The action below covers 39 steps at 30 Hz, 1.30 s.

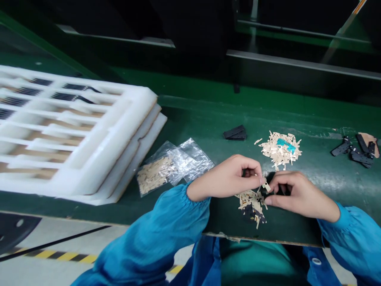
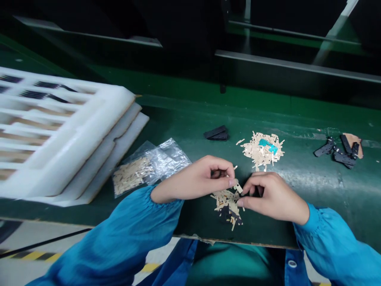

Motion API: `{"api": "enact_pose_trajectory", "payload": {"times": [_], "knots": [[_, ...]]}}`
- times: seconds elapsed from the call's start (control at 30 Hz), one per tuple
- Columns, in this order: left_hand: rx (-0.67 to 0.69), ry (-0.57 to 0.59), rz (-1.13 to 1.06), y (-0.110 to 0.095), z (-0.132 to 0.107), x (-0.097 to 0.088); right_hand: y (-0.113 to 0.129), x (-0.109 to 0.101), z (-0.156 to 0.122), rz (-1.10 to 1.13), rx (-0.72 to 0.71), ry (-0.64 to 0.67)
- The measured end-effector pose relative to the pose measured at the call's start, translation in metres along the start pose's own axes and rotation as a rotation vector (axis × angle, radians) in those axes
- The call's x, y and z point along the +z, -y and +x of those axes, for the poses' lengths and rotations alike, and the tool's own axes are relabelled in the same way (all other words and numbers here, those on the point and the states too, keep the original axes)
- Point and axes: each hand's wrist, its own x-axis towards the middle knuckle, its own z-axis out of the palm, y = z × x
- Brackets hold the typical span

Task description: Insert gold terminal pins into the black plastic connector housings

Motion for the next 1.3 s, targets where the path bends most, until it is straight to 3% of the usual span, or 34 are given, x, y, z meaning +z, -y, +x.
{"api": "enact_pose_trajectory", "payload": {"times": [0.17,0.27,0.37,0.5,0.63,0.83,1.0,1.07,1.23,1.3], "knots": [[0.010,0.052,-0.045,0.002,0.004,0.005,0.000,-0.001,0.001,0.274,0.008,-0.008],[0.020,-0.190,-0.039,0.007,0.009,0.014,-0.004,0.003,0.003,0.298,-0.021,-0.150],[0.107,-0.452,0.124,0.012,0.011,0.025,-0.009,0.006,0.004,0.278,-0.053,-0.341],[0.315,-0.384,0.289,0.016,0.011,0.032,-0.013,0.009,0.004,0.238,-0.040,-0.442],[0.384,-0.355,0.373,0.020,0.008,0.034,-0.012,0.010,0.002,0.190,-0.079,-0.481],[0.367,-0.345,0.524,0.022,0.009,0.037,-0.012,0.010,-0.003,0.146,-0.089,-0.437],[0.175,-0.395,0.749,0.026,0.018,0.038,-0.007,0.005,-0.008,0.259,-0.084,-0.343],[0.150,-0.399,0.648,0.025,0.020,0.038,-0.005,0.003,-0.009,0.304,-0.068,-0.332],[0.121,-0.300,-0.067,0.016,0.020,0.038,-0.009,0.001,-0.007,0.301,-0.020,-0.350],[0.074,-0.286,-0.233,0.014,0.020,0.038,-0.011,0.002,-0.005,0.261,-0.019,-0.343]]}}
